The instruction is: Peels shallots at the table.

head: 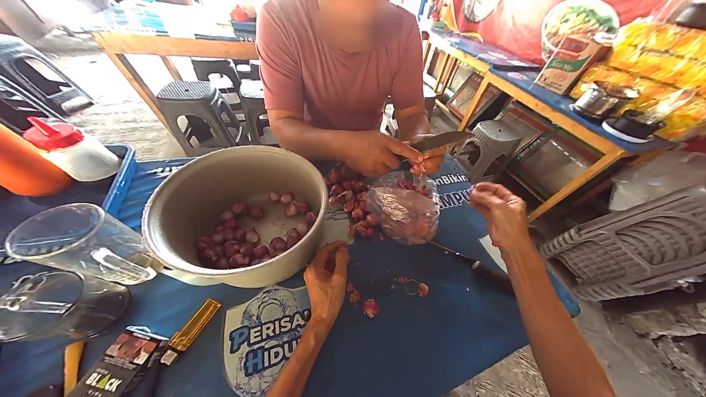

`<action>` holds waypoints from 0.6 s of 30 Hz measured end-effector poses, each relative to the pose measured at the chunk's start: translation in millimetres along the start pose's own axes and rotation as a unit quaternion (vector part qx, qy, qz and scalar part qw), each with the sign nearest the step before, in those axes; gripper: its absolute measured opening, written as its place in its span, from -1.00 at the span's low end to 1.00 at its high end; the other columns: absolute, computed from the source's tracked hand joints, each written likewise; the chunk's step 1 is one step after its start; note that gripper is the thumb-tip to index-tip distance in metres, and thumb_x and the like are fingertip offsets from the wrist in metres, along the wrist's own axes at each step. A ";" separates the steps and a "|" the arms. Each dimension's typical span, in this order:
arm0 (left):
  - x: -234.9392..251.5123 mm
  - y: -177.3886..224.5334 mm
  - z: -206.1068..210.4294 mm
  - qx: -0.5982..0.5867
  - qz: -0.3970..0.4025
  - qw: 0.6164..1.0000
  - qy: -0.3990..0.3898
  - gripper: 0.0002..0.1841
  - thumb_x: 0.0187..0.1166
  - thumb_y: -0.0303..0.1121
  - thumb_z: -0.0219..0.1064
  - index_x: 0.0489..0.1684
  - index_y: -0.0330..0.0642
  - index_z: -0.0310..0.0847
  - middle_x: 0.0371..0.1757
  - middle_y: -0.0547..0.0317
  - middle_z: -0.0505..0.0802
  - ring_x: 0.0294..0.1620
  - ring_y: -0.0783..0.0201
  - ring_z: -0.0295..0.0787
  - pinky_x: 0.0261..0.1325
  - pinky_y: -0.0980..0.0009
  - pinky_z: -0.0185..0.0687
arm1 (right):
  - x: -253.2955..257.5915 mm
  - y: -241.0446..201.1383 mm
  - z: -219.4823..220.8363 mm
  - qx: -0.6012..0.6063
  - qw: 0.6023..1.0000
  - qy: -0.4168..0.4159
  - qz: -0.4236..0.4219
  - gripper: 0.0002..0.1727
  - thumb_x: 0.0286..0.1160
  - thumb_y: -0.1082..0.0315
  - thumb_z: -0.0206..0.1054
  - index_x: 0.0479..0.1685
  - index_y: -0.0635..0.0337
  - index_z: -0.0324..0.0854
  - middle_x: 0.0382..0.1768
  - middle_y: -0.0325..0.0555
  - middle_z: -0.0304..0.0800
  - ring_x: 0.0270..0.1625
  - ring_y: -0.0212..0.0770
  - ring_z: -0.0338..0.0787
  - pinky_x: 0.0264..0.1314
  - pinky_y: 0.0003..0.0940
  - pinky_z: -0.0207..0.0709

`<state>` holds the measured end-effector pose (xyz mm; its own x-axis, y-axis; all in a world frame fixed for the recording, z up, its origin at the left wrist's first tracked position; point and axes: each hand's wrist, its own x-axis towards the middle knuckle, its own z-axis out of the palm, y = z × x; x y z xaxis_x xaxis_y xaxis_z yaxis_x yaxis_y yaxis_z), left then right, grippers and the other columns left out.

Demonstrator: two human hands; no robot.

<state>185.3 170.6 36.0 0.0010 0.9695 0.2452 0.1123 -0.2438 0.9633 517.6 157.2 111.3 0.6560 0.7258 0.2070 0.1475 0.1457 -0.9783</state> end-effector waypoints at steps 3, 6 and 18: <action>-0.4 0.8 -0.9 0.001 -0.005 1.000 -0.003 -0.75 0.67 -0.39 0.20 0.00 -0.36 0.76 -0.34 0.28 0.84 -0.37 0.67 0.68 -0.24 0.72 0.55 | 7.9 -13.9 15.4 -0.055 0.995 -0.050 -0.071 -0.79 0.58 0.51 0.32 0.13 0.28 0.64 -0.03 -0.16 0.80 -0.11 -0.39 0.82 0.07 -0.42 0.73; 0.9 0.8 -1.8 -0.002 -0.010 1.000 -0.004 -0.75 0.68 -0.38 0.21 0.01 -0.36 0.76 -0.34 0.30 0.84 -0.36 0.67 0.69 -0.23 0.71 0.57 | -4.0 -18.0 19.2 -0.238 0.951 -0.159 -0.114 -0.71 0.62 0.49 0.30 0.24 0.26 0.76 0.25 0.05 0.81 0.19 -0.17 0.83 0.27 -0.20 0.67; 1.2 -0.2 -2.1 0.015 -0.026 0.999 -0.013 -0.75 0.67 -0.35 0.22 -0.01 -0.32 0.77 -0.34 0.28 0.84 -0.34 0.62 0.70 -0.20 0.65 0.57 | -148.1 25.9 -7.0 -0.385 0.869 -0.287 -0.120 -0.82 0.50 0.27 0.41 -0.14 0.16 0.85 -0.18 -0.05 0.85 -0.14 -0.19 0.83 -0.05 -0.27 0.71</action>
<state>183.2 171.8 36.4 0.0198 0.9814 0.1908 0.1428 -0.1917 0.9710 429.5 48.8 55.4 0.0935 0.9845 0.1484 0.8257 0.0066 -0.5641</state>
